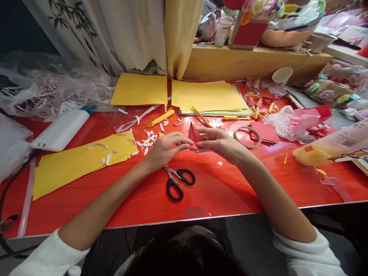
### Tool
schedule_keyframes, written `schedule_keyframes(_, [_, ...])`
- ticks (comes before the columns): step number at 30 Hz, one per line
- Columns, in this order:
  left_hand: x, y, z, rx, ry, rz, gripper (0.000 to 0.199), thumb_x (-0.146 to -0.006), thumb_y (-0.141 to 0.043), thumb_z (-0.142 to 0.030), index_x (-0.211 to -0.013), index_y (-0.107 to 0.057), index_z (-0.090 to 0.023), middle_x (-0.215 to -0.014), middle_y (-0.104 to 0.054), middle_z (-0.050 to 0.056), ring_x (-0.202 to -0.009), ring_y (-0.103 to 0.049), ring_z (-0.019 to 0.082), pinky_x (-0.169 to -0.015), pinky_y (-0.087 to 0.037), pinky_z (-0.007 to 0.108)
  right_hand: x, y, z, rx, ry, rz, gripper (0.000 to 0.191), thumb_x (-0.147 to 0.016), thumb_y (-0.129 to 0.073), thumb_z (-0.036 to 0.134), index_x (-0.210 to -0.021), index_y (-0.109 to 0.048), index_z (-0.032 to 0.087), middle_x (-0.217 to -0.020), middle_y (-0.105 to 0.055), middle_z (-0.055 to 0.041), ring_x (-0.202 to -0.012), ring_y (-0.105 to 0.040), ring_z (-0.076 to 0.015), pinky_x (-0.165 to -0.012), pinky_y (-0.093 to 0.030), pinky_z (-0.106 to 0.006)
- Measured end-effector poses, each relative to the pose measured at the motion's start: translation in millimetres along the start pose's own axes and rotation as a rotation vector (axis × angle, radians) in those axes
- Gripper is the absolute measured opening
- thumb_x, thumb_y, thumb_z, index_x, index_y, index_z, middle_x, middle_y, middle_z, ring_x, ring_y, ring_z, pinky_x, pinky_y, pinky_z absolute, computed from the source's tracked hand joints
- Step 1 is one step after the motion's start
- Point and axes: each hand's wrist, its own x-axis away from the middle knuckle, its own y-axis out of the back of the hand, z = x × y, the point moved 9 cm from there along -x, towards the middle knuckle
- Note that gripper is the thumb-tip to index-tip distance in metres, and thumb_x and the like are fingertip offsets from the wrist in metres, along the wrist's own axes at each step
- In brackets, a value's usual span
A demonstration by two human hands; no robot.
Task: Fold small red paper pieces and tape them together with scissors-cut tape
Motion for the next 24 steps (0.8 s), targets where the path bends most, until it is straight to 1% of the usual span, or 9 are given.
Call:
schedule_keyframes(4, [-0.5, 2.7, 2.3, 0.054, 0.061, -0.039, 0.023, -0.087, -0.054, -0.037, -0.088, -0.069, -0.020, -0.091, -0.067, 0.004, -0.089, -0.060, 0.014, -0.082, -0.044, 0.024, 0.8, -6.3, 2.6, 0.032, 0.042, 0.060, 0.033, -0.069, -0.072, 0.012, -0.101, -0.065, 0.016, -0.084, -0.070, -0.0025, -0.081, -0.068, -0.0144, -0.087, -0.054, -0.033])
schedule_keyframes(8, [1.2, 5.7, 4.8, 0.067, 0.129, -0.105, 0.023, -0.086, -0.055, -0.038, -0.082, -0.068, -0.020, -0.088, -0.065, 0.003, -0.086, -0.059, 0.014, -0.080, -0.043, 0.025, -1.0, -6.9, 3.0, 0.059, 0.088, 0.060, 0.035, -0.068, -0.074, 0.015, -0.102, -0.066, 0.018, -0.092, -0.070, -0.0030, -0.087, -0.067, -0.0152, -0.089, -0.052, -0.034])
schedule_keyframes(11, [2.4, 8.2, 6.1, 0.064, 0.157, -0.158, 0.020, -0.085, -0.057, -0.036, -0.083, -0.067, -0.019, -0.086, -0.064, 0.002, -0.083, -0.058, 0.013, -0.076, -0.042, 0.024, -3.1, -7.4, 1.3, 0.058, 0.106, 0.056, 0.037, -0.068, -0.074, 0.014, -0.104, -0.066, 0.020, -0.095, -0.070, -0.0020, -0.088, -0.067, -0.0147, -0.088, -0.053, -0.033])
schedule_keyframes(14, [2.6, 8.8, 7.6, 0.072, 0.177, -0.179, 0.017, -0.085, -0.057, -0.035, -0.082, -0.064, -0.019, -0.082, -0.063, 0.000, -0.079, -0.057, 0.012, -0.072, -0.042, 0.023, -4.2, -7.3, -0.8, 0.056, 0.100, 0.035, 0.039, -0.067, -0.074, 0.014, -0.105, -0.066, 0.019, -0.093, -0.071, -0.0020, -0.087, -0.068, -0.0158, -0.087, -0.054, -0.034])
schedule_keyframes(18, [3.5, 9.2, 7.3, 0.019, 0.187, -0.192, 0.015, -0.085, -0.057, -0.031, -0.080, -0.062, -0.018, -0.079, -0.063, 0.000, -0.076, -0.057, 0.011, -0.069, -0.041, 0.023, -4.4, -9.3, -2.5, 0.031, 0.090, 0.029, 0.037, -0.066, -0.074, 0.014, -0.102, -0.066, 0.017, -0.092, -0.071, -0.0032, -0.089, -0.068, -0.0176, -0.089, -0.053, -0.036])
schedule_keyframes(22, [6.2, 9.9, 5.6, -0.065, 0.188, -0.219, 0.013, -0.086, -0.055, -0.028, -0.083, -0.061, -0.017, -0.081, -0.063, 0.000, -0.077, -0.057, 0.010, -0.070, -0.042, 0.022, -5.8, -11.3, -4.8, -0.009, 0.097, 0.041, 0.034, -0.067, -0.074, 0.014, -0.100, -0.066, 0.018, -0.080, -0.069, 0.0010, -0.089, -0.068, -0.0181, -0.090, -0.053, -0.037])
schedule_keyframes(24, [6.8, 10.1, 3.0, -0.109, 0.167, -0.229, 0.012, -0.087, -0.054, -0.026, -0.083, -0.061, -0.016, -0.081, -0.062, 0.001, -0.076, -0.057, 0.010, -0.072, -0.042, 0.022, -6.5, -11.5, -6.0, -0.031, 0.100, 0.044, 0.032, -0.067, -0.074, 0.014, -0.097, -0.066, 0.019, -0.075, -0.067, 0.0029, -0.089, -0.069, -0.0179, -0.090, -0.053, -0.036])
